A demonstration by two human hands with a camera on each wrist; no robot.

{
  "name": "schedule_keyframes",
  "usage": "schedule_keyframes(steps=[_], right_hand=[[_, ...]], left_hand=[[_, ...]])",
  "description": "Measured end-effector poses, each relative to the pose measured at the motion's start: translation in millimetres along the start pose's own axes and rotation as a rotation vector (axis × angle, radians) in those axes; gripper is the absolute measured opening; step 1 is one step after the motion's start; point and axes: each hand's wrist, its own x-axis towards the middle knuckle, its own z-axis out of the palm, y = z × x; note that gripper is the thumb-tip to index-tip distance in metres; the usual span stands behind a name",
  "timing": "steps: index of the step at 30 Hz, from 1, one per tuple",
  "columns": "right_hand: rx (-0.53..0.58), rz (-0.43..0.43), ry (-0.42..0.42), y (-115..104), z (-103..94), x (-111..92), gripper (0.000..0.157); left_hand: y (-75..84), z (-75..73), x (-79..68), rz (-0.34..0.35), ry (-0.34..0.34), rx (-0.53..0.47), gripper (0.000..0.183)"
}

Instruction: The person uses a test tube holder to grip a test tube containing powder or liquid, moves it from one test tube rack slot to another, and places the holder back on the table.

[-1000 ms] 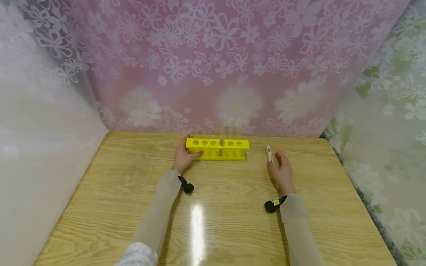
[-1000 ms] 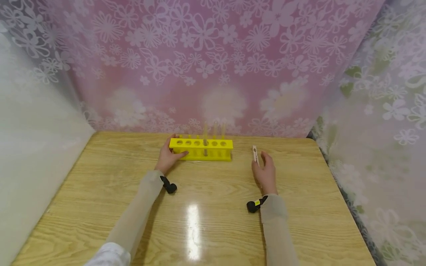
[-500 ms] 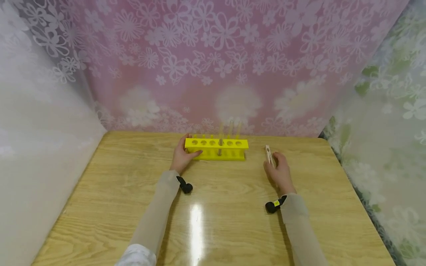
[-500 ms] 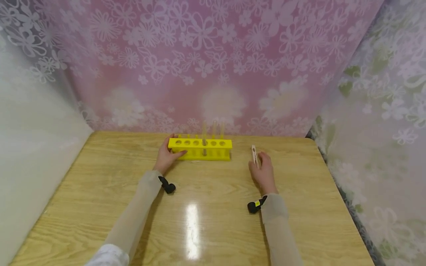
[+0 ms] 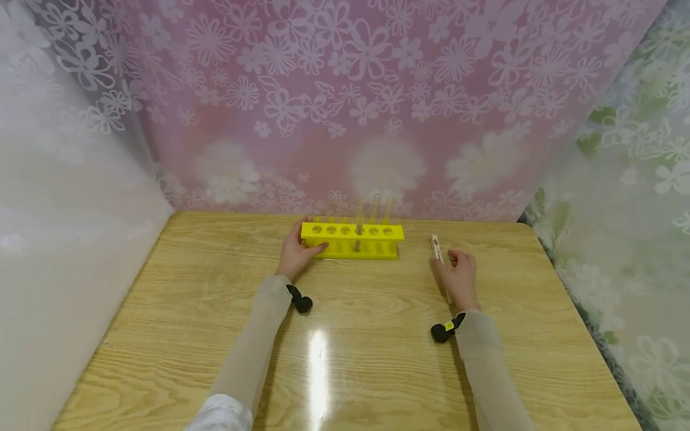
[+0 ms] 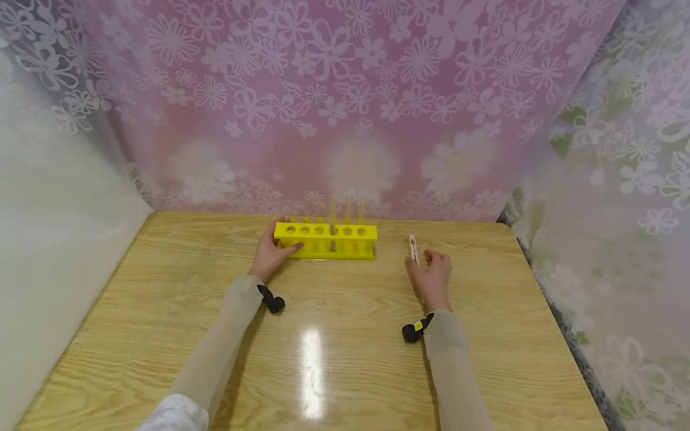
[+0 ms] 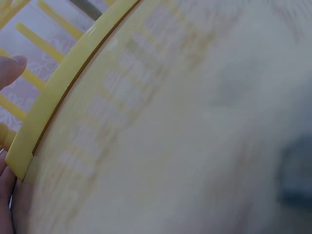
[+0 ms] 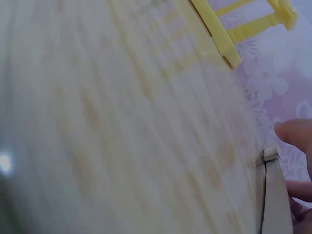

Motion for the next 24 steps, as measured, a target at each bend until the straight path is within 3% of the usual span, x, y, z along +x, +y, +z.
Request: schedule_keyframes(steps=[5,9,12,19,24], right_hand=[[-0.015,0.038,0.050,-3,6.7,0,0.062],[-0.019,0.035,0.091,-2,11.0,1,0.050],[-0.045,0.018,0.098,-4,11.5,3,0.041],[-0.158,0.004,0.082,-8,6.5,3,0.033],[-0.165,-0.002,0.079,-9,3.6,0,0.031]], left_hand=[[18.7,-1.6,-9.2,-0.004,-0.030,-0.047,0.087],[34.1,-3.7,-15.2,0.015,-0.043,-0.060,0.084],[31.6,-4.0,-13.5,0.016,-0.041,-0.058,0.084],[2.4,-2.1,-1.7,0.014,-0.034,-0.041,0.087],[20.0,-3.4,-8.8,0.011,-0.040,-0.053,0.085]])
